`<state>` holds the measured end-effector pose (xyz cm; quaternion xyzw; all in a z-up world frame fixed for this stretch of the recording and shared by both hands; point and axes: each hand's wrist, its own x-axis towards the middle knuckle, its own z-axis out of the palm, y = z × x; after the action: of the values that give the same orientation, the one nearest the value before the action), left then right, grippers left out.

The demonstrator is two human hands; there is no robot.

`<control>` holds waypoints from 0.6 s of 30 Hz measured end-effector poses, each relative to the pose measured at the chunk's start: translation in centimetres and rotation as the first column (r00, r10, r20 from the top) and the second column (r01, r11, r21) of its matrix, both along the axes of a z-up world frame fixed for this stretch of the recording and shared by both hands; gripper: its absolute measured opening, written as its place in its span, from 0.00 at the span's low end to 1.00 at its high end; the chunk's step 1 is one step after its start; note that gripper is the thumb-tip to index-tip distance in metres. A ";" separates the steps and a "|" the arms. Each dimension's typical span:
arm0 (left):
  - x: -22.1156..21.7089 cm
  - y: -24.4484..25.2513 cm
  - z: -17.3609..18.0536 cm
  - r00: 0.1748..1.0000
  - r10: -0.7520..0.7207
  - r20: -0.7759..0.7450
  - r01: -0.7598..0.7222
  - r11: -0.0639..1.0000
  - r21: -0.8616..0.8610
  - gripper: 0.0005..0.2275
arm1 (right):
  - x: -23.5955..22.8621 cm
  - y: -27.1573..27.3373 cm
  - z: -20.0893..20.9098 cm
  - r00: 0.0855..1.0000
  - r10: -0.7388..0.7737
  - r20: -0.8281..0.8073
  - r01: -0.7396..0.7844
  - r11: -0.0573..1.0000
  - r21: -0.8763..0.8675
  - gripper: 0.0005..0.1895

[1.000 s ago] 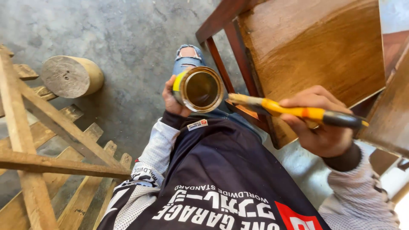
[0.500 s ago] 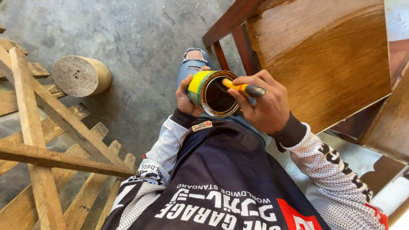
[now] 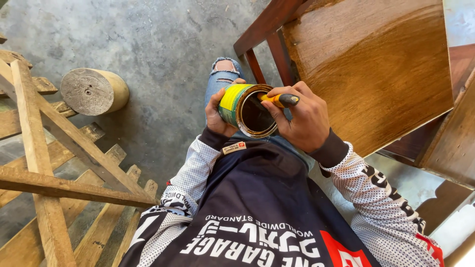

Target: Applying varnish to a wooden chair using a paintbrush

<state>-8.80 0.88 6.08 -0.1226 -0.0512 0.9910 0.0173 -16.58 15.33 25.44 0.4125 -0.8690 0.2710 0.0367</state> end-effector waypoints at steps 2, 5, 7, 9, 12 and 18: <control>0.1 -0.1 0.2 1.000 -0.005 0.003 0.005 1.000 -0.004 0.26 | 0.1 0.1 -0.2 1.000 -0.011 0.012 0.011 1.000 0.006 0.08; 0.2 0.1 -0.4 1.000 -0.010 0.006 0.011 1.000 -0.012 0.26 | 0.2 0.2 -0.5 0.999 -0.033 0.028 0.032 0.999 0.006 0.08; 0.2 0.4 -1.4 1.000 -0.007 0.010 0.007 1.000 -0.024 0.27 | 0.3 0.3 -0.6 0.998 -0.042 0.039 0.042 0.999 0.004 0.08; 0.5 0.6 -2.4 1.000 -0.013 0.015 0.014 0.999 -0.029 0.27 | 0.8 0.3 0.3 0.991 -0.093 0.094 0.097 0.995 -0.034 0.05; 1.1 0.4 -3.4 0.999 -0.021 0.028 0.022 1.000 -0.023 0.27 | 1.7 1.1 0.5 0.943 -0.180 0.279 0.223 0.966 -0.132 0.04; 1.2 0.5 -8.6 0.985 -0.102 0.136 0.103 0.995 -0.002 0.31 | 1.9 1.7 0.9 0.381 -0.190 0.905 0.818 0.525 -0.235 0.15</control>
<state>-7.55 1.40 -2.48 -0.1923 -0.0416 0.9784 0.0641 -14.64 16.98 26.35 -0.1144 -0.7120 0.6820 -0.1214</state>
